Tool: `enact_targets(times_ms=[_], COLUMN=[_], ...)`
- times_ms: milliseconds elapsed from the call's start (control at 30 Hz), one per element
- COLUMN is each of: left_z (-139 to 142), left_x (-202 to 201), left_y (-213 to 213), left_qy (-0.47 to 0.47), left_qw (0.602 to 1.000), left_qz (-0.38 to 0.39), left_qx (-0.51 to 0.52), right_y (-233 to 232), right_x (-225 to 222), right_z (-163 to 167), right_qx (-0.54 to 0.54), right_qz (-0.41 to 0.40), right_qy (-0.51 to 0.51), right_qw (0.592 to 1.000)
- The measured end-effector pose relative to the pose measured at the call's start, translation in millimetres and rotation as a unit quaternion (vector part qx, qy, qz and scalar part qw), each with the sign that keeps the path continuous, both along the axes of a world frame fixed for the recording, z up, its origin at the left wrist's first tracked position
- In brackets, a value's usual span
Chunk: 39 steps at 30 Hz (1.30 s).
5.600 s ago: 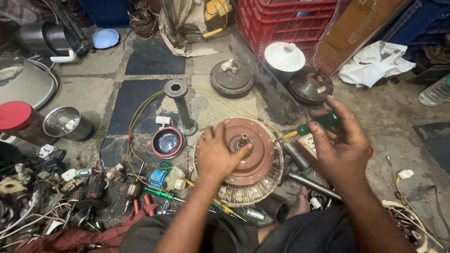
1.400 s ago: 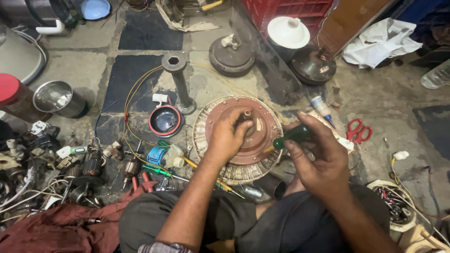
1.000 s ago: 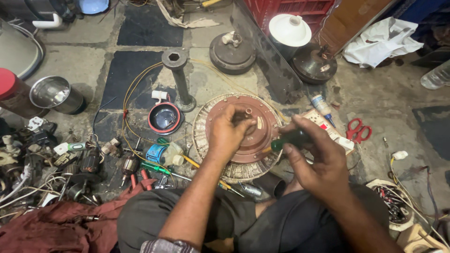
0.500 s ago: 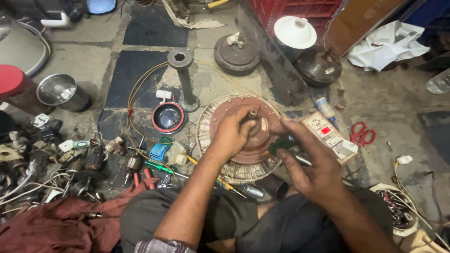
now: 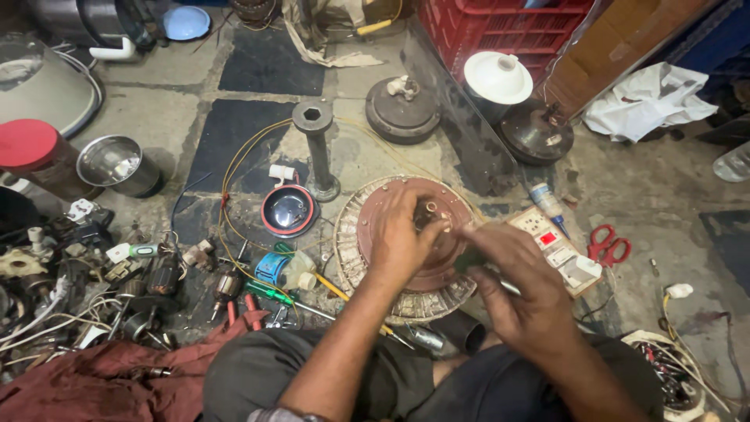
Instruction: The person sits on the floor of a repair workshop working on a ceiling fan motor assembly. They use a screwdriver to work on screws on the fan housing, lift and reposition the round motor cover, tap a part using a metal cup, and continue driving screws with the screwdriver.
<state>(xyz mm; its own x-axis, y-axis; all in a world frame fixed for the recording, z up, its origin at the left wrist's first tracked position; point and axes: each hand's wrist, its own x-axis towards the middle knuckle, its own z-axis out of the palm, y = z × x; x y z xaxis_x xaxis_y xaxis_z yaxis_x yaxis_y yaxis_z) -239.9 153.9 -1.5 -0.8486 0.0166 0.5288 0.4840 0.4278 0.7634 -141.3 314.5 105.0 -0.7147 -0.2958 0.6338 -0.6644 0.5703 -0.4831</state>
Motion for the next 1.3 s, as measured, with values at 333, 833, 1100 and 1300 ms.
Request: enact_targets(times_ms=[333,833,1100,1300], left_z=[-8,-9,7,1], left_x=[-1,-5,1,2], left_y=[-16,1,-2,-8], left_qy=[-0.114,-0.108,-0.005,-0.065], left_qw=[0.984,0.988,1.000,0.995], left_qz=[-0.129,-0.005,-0.004,-0.073], left_qx=[0.054,0.113,0.028,0.026], right_y=[0,25,22,31], right_x=[-1,-9,-8,-8], right_z=[-11,-11,-18,-20], right_qx=[-0.012,-0.049,-0.051,-0.163], right_qz=[-0.059,0.058,0.032,0.009], right_qy=[-0.001,-0.167,-0.131,-0.183], right_qw=[0.998,0.983,0.989,0.970])
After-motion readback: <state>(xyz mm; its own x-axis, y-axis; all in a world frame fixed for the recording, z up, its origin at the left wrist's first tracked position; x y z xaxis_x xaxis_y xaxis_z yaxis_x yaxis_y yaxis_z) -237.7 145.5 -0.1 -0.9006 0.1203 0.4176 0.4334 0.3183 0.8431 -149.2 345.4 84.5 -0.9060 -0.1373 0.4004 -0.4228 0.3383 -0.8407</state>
